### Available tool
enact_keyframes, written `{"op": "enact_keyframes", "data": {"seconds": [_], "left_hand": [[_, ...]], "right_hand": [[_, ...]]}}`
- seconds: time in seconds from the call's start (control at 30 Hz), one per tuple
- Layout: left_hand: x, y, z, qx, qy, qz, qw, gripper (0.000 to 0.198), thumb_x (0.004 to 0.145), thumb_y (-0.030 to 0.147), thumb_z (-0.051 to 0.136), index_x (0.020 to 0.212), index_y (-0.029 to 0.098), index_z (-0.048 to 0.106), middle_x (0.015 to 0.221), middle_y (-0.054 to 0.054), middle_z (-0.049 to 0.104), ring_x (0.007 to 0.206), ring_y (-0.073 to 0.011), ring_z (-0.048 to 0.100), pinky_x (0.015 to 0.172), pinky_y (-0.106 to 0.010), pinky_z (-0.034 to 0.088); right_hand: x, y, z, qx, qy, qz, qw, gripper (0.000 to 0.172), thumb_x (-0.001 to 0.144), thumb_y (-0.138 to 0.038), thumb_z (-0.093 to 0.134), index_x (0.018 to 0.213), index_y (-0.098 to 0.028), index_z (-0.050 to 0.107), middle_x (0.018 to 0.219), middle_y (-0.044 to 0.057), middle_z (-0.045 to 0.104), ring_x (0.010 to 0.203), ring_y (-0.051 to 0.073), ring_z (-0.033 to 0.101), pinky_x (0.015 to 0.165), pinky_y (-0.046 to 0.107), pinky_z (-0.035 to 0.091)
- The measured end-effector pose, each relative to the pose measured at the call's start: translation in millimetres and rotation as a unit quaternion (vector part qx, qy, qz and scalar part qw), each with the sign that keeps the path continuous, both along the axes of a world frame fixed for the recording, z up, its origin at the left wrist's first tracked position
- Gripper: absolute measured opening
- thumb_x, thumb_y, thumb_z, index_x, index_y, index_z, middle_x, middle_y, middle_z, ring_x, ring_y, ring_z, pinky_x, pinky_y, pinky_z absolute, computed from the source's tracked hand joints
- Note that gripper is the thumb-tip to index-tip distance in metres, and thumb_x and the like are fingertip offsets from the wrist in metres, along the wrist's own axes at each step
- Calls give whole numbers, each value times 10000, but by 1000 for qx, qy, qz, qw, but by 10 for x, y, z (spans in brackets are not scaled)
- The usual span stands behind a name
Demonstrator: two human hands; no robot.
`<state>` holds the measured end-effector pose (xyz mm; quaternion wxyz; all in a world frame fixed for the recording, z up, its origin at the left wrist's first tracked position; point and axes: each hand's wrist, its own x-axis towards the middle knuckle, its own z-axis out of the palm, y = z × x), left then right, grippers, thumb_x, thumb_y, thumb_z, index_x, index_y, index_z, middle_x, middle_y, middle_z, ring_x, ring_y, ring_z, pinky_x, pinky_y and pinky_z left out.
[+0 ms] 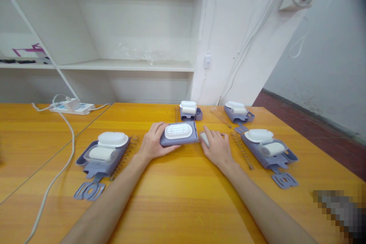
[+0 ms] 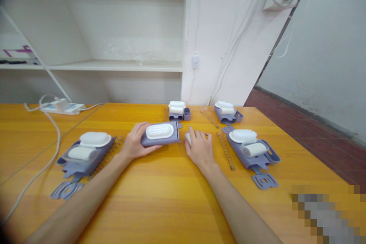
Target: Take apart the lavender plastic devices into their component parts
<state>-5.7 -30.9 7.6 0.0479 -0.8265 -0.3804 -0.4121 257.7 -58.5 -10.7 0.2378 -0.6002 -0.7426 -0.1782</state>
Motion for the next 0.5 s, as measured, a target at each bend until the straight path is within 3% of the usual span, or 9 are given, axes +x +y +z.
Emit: {"op": "enact_keyframes", "data": {"seconds": [0.1, 0.17, 0.23, 0.4, 0.5], "left_hand": [[0, 10, -15, -15, 9, -5, 1000, 695, 651, 543, 707, 1209, 200, 475, 1146, -126, 566, 1065, -285, 550, 926, -436, 473], [2, 17, -25, -23, 16, -9, 1000, 693, 646, 557, 705, 1201, 204, 485, 1142, -124, 572, 1059, -288, 556, 916, -438, 478], [5, 21, -31, -31, 21, -17, 999, 692, 646, 566, 700, 1199, 208, 489, 1140, -122, 576, 1055, -290, 560, 909, -439, 480], [7, 12, -17, -29, 21, -40, 999, 699, 648, 560, 701, 1201, 193, 482, 1141, -126, 577, 1052, -280, 561, 917, -427, 477], [2, 1, -9, -4, 23, -71, 997, 730, 642, 550, 711, 1226, 187, 466, 1169, -134, 567, 1084, -279, 549, 944, -424, 466]], "right_hand": [[46, 21, 8, 48, 18, -76, 996, 431, 870, -302, 485, 1277, -158, 475, 1027, 169, 629, 956, 321, 525, 844, 508, 310], [67, 16, 49, 78, 32, -93, 992, 479, 866, -329, 491, 1302, -134, 448, 1122, 201, 592, 1035, 352, 497, 889, 566, 279], [65, -8, 102, 94, 43, -41, 994, 540, 864, -373, 497, 1336, -127, 407, 1214, 200, 550, 1120, 352, 468, 959, 590, 242], [-87, -107, 177, 80, 36, 199, 976, 806, 819, -492, 541, 1447, -115, 205, 1383, 175, 423, 1285, 321, 368, 1067, 534, 259], [-192, -127, 155, 61, 61, 240, 967, 898, 797, -499, 578, 1469, -107, 129, 1451, 184, 321, 1337, 333, 299, 1068, 535, 304]]}}
